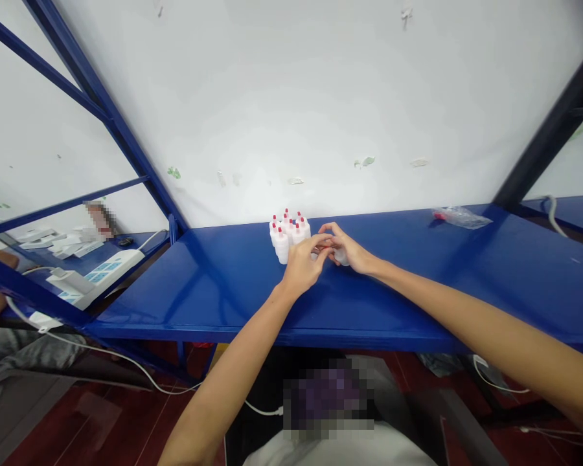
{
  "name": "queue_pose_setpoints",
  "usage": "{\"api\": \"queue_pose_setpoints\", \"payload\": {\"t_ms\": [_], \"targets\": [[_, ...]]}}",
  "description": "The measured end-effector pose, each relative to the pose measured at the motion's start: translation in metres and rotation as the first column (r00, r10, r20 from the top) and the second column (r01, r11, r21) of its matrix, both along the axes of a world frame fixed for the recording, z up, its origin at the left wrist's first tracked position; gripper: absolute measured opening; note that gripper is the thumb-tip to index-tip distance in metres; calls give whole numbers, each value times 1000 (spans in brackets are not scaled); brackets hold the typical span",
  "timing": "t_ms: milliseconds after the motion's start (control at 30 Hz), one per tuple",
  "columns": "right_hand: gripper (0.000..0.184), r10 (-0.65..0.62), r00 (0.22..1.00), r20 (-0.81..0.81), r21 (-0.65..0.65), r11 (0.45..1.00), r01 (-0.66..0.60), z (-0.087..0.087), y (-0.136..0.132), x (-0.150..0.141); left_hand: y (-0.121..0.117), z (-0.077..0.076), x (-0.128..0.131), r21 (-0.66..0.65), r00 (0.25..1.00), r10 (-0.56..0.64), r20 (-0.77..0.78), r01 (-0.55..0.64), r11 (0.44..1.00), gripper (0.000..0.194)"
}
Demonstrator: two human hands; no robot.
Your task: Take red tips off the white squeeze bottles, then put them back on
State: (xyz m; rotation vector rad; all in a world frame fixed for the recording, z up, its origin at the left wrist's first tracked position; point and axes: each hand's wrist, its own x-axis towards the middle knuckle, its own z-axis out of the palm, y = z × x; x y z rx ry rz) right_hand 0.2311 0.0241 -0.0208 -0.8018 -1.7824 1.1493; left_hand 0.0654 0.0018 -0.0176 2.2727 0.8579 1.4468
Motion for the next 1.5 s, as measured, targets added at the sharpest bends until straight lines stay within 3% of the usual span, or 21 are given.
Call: {"api": "queue_pose_setpoints", "payload": {"t_ms": [167,467,667,967,1133,1233,1367,1500], "targets": [[27,57,998,19,25,998,-57,5,-12,-7,-3,-2,2,-61,998,-52,-22,51,997,33],[24,27,999,43,43,999,-28,-4,-5,-5,-2,-1,-2,-92,996,-84,-28,81,992,40],[27,20,999,49,59,998,-23,-7,-8,-5,0,-4,-6,-136,997,-79,-3,78,988,35],[37,-16,998,62,117,993,9,-2,-9,-6,-3,1,-2,-218,991,-111,75,125,968,37],[34,-13,995,96,162,987,-3,-3,-10,-8,-4,3,-4,-201,989,-151,6,149,968,40],[29,-72,993,95,183,982,53,-1,-10,-8,-1,8,-7,-194,994,-105,12,106,975,34],[28,-280,948,153,249,939,237,7,-6,1,9,23,-15,-157,995,95,10,-92,983,21],[26,-448,867,219,374,859,349,10,4,16,21,33,-21,-28,964,194,-180,-202,979,20]]}}
